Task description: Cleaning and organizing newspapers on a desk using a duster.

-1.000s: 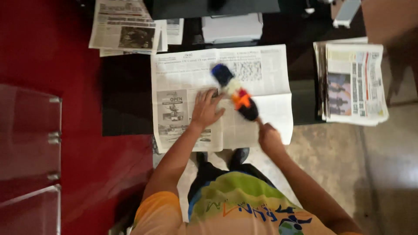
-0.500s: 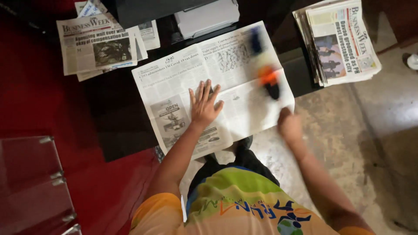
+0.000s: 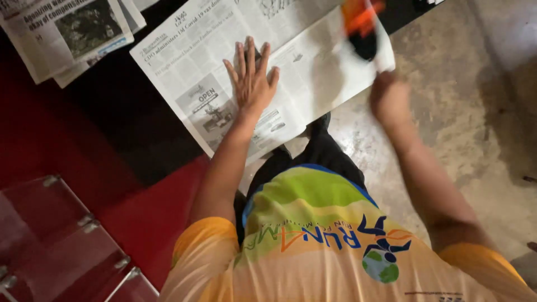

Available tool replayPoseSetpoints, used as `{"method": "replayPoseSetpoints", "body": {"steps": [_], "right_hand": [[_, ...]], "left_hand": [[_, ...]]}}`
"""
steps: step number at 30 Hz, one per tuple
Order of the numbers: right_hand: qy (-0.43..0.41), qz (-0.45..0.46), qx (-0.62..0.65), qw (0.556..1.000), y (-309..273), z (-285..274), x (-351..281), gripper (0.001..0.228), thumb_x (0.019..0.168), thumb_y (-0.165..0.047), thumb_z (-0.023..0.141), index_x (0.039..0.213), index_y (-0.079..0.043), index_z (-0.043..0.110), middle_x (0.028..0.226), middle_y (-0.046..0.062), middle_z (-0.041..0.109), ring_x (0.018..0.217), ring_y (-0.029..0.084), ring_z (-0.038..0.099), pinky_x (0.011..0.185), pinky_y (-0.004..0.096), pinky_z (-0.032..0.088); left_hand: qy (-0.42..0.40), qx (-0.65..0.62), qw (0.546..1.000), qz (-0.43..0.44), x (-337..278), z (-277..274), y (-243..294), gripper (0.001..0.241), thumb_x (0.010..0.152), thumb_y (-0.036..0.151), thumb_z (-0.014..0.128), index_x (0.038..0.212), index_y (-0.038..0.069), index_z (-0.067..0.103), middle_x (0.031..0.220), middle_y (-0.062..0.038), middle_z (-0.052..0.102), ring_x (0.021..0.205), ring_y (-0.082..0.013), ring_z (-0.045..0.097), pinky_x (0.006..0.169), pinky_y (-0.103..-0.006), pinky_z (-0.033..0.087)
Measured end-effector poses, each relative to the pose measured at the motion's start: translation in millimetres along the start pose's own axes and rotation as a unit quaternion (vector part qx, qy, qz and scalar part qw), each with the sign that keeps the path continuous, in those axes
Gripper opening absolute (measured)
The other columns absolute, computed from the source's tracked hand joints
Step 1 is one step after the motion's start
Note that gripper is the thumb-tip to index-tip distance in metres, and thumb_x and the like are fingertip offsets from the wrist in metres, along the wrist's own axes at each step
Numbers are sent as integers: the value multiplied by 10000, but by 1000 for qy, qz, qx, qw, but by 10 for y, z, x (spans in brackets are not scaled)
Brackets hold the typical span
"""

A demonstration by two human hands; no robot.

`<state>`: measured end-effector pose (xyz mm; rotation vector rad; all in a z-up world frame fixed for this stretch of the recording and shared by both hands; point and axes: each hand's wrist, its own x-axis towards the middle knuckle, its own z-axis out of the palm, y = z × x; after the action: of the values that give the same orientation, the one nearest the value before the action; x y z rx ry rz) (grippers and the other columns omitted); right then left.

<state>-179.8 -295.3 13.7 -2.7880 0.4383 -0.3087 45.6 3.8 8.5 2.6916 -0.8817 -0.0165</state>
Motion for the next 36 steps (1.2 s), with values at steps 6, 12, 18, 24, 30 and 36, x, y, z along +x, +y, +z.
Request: {"method": "replayPoseSetpoints", "body": {"steps": [6, 12, 18, 24, 30, 36], "right_hand": [[-57, 45, 88, 993, -270, 287, -658, 366, 931, -1, 560, 1280, -46, 659, 1025, 266, 664, 860, 477, 639, 756, 546, 532], [30, 106, -19, 994, 259, 152, -210, 205, 976, -33, 556, 1156, -36, 654, 873, 245, 650, 764, 467, 630, 668, 563, 493], [-64, 7, 136, 989, -417, 290, -674, 373, 858, -27, 553, 1214, 5, 658, 840, 285, 655, 674, 504, 610, 593, 584, 496], [117, 136, 60, 982, 249, -189, -308, 425, 985, -22, 527, 1391, -38, 653, 910, 290, 644, 786, 501, 612, 694, 572, 503], [-5, 74, 205, 976, -47, 724, -1157, 225, 896, 9, 536, 1078, -51, 654, 907, 241, 614, 774, 422, 573, 706, 479, 520], [36, 182, 180, 966, 547, 1354, -1745, 439, 938, 55, 520, 1326, -80, 677, 922, 213, 660, 798, 378, 617, 730, 455, 523]], "left_hand": [[24, 2, 1000, 1, -13, 56, -28, 608, 1046, 478, 558, 1599, 262, 428, 1714, -149, 201, 1581, -403, 119, 1208, -739, 19], [69, 10, 997, 10, -25, 33, -20, 627, 986, 445, 605, 1556, 224, 469, 1673, -175, 307, 1558, -426, 214, 1188, -752, 76], [-101, 114, 988, -17, -23, -109, -8, 372, 1077, 495, 521, 1359, 258, 572, 1711, -119, 289, 1647, -395, 140, 1243, -725, 32], [47, 10, 999, 2, -31, -72, 19, 605, 1008, 445, 546, 1570, 240, 457, 1675, -163, 282, 1559, -399, 182, 1193, -726, 42], [-47, 72, 996, -33, 21, -67, 16, 415, 1032, 473, 549, 1397, 275, 534, 1743, -109, 241, 1623, -363, 153, 1227, -716, 39], [19, 9, 1000, -1, 11, -9, -2, 628, 1008, 430, 572, 1585, 229, 425, 1686, -163, 249, 1562, -420, 153, 1177, -739, 35]]}}
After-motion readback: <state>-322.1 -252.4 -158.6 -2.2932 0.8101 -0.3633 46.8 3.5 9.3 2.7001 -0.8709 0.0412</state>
